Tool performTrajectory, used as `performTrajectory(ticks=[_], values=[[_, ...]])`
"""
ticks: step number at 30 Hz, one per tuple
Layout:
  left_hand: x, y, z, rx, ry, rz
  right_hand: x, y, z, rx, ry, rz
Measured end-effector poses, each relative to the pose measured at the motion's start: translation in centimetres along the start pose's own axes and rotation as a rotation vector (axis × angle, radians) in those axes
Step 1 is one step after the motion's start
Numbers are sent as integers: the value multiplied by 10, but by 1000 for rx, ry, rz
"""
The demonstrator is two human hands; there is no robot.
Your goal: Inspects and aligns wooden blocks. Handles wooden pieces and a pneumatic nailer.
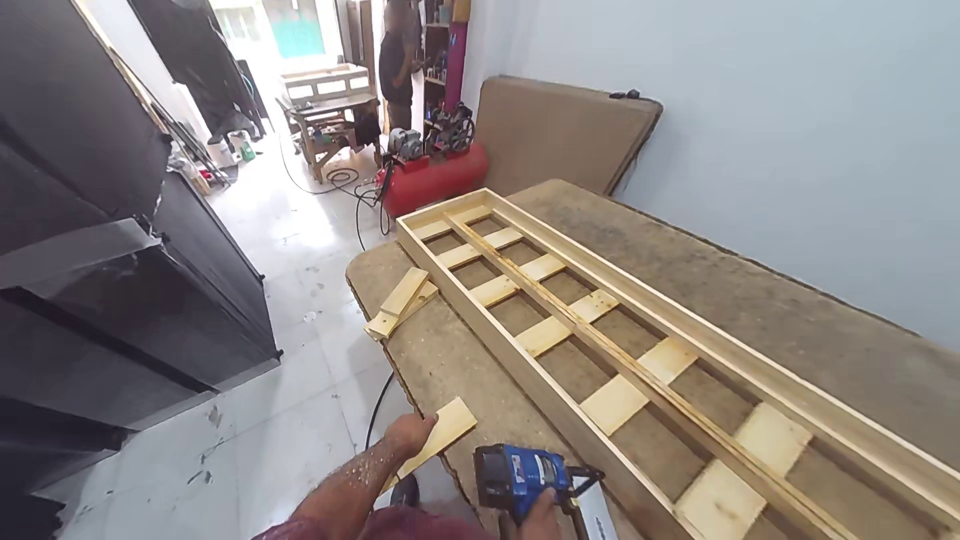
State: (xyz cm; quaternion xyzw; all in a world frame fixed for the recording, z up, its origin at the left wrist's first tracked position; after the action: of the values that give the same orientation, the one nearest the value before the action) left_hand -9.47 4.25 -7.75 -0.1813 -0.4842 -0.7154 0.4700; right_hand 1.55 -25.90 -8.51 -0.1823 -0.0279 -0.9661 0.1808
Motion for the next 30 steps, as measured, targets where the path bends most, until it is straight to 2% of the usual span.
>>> performTrajectory(ticks=[2,4,5,8,9,11,13,14,16,18,20,21,23,25,27,30], values=[[-1,3,0,-14,-10,-20,-3,3,47,39,-230,103],[-1,1,2,-14,-10,-21,0,2,131,-33,-276,316],[-1,1,2,-9,-9,-20,13,0,189,-170,-211,441],[-2,1,0,-13,-4,-26,60,-3,339,-1036,129,966],[-5,1,-2,-25,1,-33,69,-7,377,-1192,185,1127],[-10,3,-3,-53,4,-40,78,-16,430,-1232,190,1343],[-7,-3,-5,-61,1,-25,87,-38,465,-1153,63,1535],[-8,0,-3,-60,5,-23,88,-47,482,-1087,62,1609],[-7,6,-3,-65,12,-33,92,-52,504,-1027,320,1496],[-7,3,-4,-53,16,-36,89,-48,501,-1049,536,1354],[-5,1,-3,-15,28,-33,87,-46,471,-1081,583,1280],[-2,-1,-4,3,28,-27,83,-48,447,-1051,546,1257],[2,1,-1,29,19,-20,59,-52,384,-846,377,1129],[5,2,0,42,3,-14,28,-56,305,-524,100,875],[5,-2,2,51,5,-17,4,-57,224,-269,-112,713],[3,-4,2,61,5,-7,-4,-40,126,-221,-201,592]])
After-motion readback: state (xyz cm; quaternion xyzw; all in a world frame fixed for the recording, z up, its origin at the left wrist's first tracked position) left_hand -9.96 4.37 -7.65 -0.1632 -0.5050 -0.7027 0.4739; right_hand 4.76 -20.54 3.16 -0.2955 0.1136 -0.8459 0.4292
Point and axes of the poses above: each hand's wrist, its own x-axis away from the middle knuckle, its own z-axis out of the back of the hand, y = z × x, the point moved 3 cm from there along -x, towards the middle knuckle, and after that the axes turned 14 degrees about x, right-handed, at the moved point
